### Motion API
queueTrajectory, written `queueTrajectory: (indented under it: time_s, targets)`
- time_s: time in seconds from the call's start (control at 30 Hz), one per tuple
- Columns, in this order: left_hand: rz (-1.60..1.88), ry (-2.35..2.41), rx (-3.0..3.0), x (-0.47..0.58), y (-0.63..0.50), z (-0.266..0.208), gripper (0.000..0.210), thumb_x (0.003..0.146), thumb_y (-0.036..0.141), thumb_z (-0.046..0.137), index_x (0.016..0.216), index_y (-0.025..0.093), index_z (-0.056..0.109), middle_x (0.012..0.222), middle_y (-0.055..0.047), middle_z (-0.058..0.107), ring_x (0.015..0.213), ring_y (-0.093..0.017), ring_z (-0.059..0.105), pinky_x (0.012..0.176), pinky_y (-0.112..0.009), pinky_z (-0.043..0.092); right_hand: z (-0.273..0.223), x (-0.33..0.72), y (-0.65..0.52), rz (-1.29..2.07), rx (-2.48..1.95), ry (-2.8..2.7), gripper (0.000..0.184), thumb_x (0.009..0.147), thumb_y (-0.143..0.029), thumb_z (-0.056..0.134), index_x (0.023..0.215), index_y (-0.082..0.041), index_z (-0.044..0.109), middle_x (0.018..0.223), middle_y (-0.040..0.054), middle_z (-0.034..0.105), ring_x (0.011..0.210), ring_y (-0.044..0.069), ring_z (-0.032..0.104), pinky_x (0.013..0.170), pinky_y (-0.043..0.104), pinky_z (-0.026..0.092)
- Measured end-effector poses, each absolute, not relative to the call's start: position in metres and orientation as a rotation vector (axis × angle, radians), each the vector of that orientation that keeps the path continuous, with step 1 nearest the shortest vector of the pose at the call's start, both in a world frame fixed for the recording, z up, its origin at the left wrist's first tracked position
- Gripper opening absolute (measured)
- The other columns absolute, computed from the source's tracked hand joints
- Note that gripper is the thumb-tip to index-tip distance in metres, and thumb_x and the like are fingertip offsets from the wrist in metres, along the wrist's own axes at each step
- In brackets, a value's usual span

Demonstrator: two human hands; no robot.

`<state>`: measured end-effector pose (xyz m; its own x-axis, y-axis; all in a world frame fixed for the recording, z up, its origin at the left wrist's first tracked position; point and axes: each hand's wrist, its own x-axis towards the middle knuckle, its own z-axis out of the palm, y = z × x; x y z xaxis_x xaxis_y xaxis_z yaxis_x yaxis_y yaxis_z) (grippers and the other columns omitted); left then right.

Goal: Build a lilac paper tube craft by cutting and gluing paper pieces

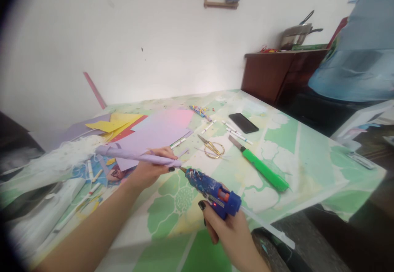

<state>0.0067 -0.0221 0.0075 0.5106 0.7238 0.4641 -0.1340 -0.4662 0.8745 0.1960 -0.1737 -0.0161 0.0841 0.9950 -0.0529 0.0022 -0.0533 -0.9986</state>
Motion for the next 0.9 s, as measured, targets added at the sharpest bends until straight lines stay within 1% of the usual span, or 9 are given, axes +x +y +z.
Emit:
queueTrajectory:
  time_s: [0.17, 0.3, 0.43, 0.57, 0.67, 0.73, 0.83, 0.9]
  targets:
    - [1.07, 0.51, 1.696, 0.008, -0.024, 0.007, 0.018, 0.066, 0.02, 0.074, 0.083, 0.017, 0.072, 0.072, -0.004, 0.06, 0.064, -0.012, 0.054, 0.054, -0.022, 0.041, -0.016, 0.196, -0.175, 1.218, -1.209, -1.045, 0.033, 0.079, -0.047, 0.058, 0.07, -0.018, 0.046, 0.045, -0.0065, 0.042, 0.036, 0.006, 0.034, 0.041, 0.022, 0.029]
    - [1.061, 0.528, 1.654, 0.009, -0.026, 0.008, 0.018, 0.066, 0.022, 0.075, 0.082, 0.016, 0.072, 0.071, -0.004, 0.059, 0.064, -0.012, 0.053, 0.054, -0.022, 0.042, -0.018, 0.198, -0.176, 1.235, -1.229, -1.064, 0.036, 0.08, -0.049, 0.056, 0.067, -0.018, 0.048, 0.042, -0.0064, 0.039, 0.036, 0.007, 0.034, 0.042, 0.023, 0.03]
    - [1.064, 0.529, 1.642, 0.009, -0.026, 0.008, 0.018, 0.065, 0.022, 0.076, 0.082, 0.016, 0.072, 0.071, -0.004, 0.059, 0.064, -0.012, 0.053, 0.054, -0.022, 0.043, -0.019, 0.198, -0.176, 1.208, -1.226, -1.076, 0.034, 0.08, -0.049, 0.056, 0.069, -0.017, 0.049, 0.04, -0.007, 0.039, 0.036, 0.007, 0.034, 0.047, 0.025, 0.035]
    - [1.07, 0.509, 1.633, 0.009, -0.025, 0.007, 0.018, 0.064, 0.018, 0.076, 0.082, 0.017, 0.073, 0.072, -0.004, 0.06, 0.064, -0.012, 0.054, 0.055, -0.022, 0.043, -0.017, 0.198, -0.176, 1.177, -1.23, -1.057, 0.034, 0.08, -0.049, 0.056, 0.068, -0.018, 0.049, 0.039, -0.0069, 0.04, 0.035, 0.007, 0.035, 0.051, 0.026, 0.039]
    - [1.074, 0.486, 1.591, 0.01, -0.024, 0.007, 0.019, 0.063, 0.015, 0.075, 0.082, 0.017, 0.073, 0.07, -0.004, 0.06, 0.064, -0.012, 0.054, 0.054, -0.021, 0.043, -0.016, 0.2, -0.176, 1.125, -1.222, -1.076, 0.033, 0.083, -0.045, 0.054, 0.067, -0.017, 0.052, 0.039, -0.0058, 0.041, 0.036, 0.008, 0.036, 0.052, 0.026, 0.039]
    - [1.08, 0.471, 1.538, 0.012, -0.025, 0.007, 0.02, 0.062, 0.013, 0.075, 0.081, 0.017, 0.073, 0.071, -0.004, 0.061, 0.063, -0.011, 0.054, 0.054, -0.021, 0.043, -0.016, 0.201, -0.176, 1.1, -1.19, -1.091, 0.03, 0.084, -0.043, 0.054, 0.07, -0.016, 0.054, 0.044, -0.0041, 0.045, 0.037, 0.007, 0.037, 0.048, 0.026, 0.038]
    - [1.098, 0.468, 1.461, 0.014, -0.026, 0.008, 0.02, 0.06, 0.011, 0.076, 0.078, 0.016, 0.073, 0.071, -0.004, 0.062, 0.062, -0.011, 0.055, 0.053, -0.02, 0.043, -0.015, 0.204, -0.178, 1.051, -1.138, -1.046, 0.024, 0.083, -0.039, 0.056, 0.077, -0.017, 0.053, 0.064, 0.0002, 0.056, 0.037, 0.006, 0.038, 0.041, 0.025, 0.032]
    - [1.113, 0.492, 1.421, 0.014, -0.027, 0.008, 0.018, 0.059, 0.012, 0.077, 0.076, 0.015, 0.072, 0.069, -0.004, 0.063, 0.06, -0.01, 0.055, 0.052, -0.02, 0.043, -0.015, 0.209, -0.178, 0.949, -1.153, -0.975, 0.021, 0.08, -0.037, 0.06, 0.08, -0.018, 0.052, 0.073, 0.0012, 0.058, 0.038, 0.005, 0.038, 0.04, 0.025, 0.03]
